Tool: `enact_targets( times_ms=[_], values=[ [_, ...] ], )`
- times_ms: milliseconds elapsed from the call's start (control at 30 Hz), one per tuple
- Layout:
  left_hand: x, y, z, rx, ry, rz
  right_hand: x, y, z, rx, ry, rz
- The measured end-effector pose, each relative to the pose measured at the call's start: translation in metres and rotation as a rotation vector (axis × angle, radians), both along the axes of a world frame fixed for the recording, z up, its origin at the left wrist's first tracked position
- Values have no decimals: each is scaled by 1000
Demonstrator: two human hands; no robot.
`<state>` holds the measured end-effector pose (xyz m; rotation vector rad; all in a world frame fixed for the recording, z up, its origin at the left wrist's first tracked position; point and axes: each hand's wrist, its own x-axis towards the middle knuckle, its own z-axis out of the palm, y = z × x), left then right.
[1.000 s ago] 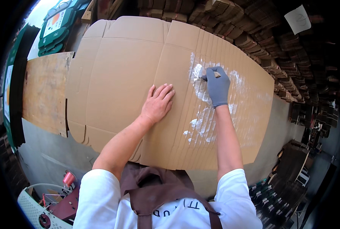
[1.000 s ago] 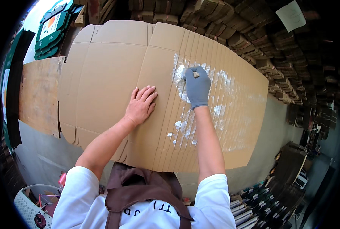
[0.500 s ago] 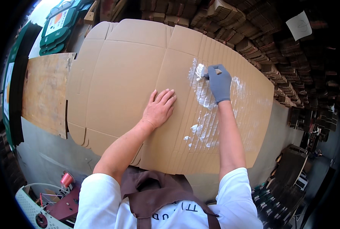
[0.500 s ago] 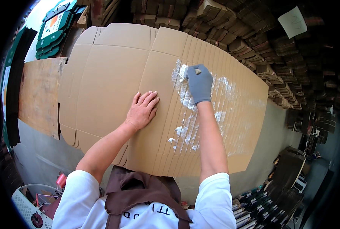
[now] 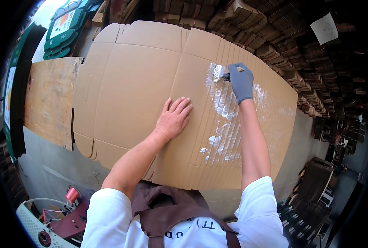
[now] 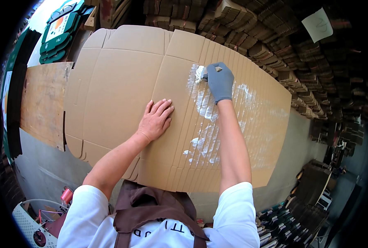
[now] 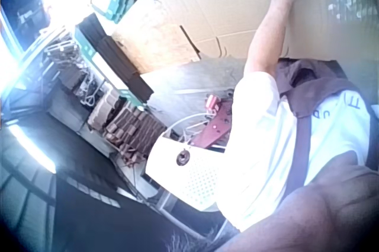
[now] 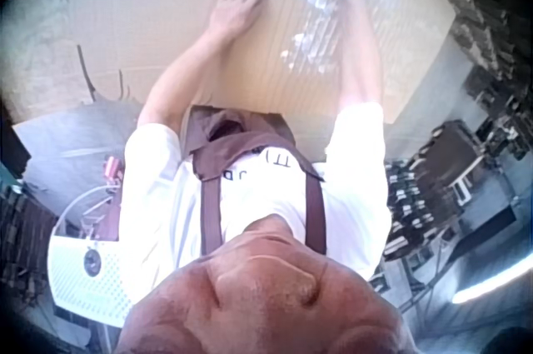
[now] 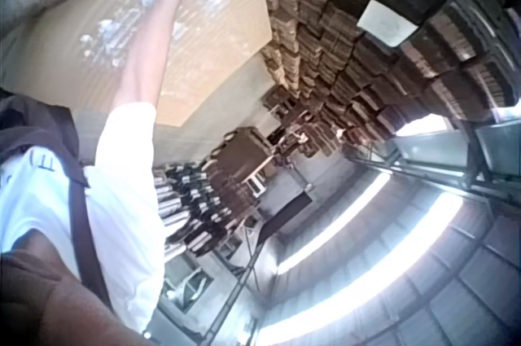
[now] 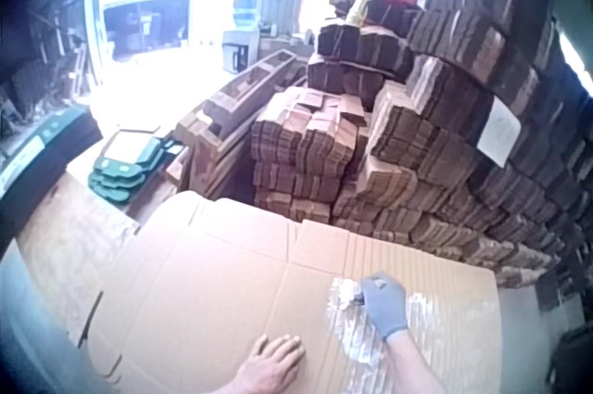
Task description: The person applies a white adhesive to a large flat cardboard sheet using a brush, spreading it across the surface. They then lift and place a printed cardboard box labeled 'PEAR' onto the glued area.
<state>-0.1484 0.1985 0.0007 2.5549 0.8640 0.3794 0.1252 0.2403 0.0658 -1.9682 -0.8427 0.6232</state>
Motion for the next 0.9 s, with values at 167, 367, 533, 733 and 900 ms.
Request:
enact_targets(
  times_ms=[167, 367, 533, 733, 900],
  values=[
    [1, 0, 0, 1, -22, 13, -28, -39, 4, -24, -24, 16],
    [1, -1, -1, 0, -21, 11, -69, -80, 11, 0, -136, 20],
    [-1, 0, -1, 0, -16, 30, -80, -84, 30, -1, -82, -6],
    [-1, 0, -3, -3, -2, 8, -83, -99, 25, -88, -206, 31],
    [1, 0, 0, 7, -8, 9, -87, -115, 22, -84, -176, 51]
  ],
)
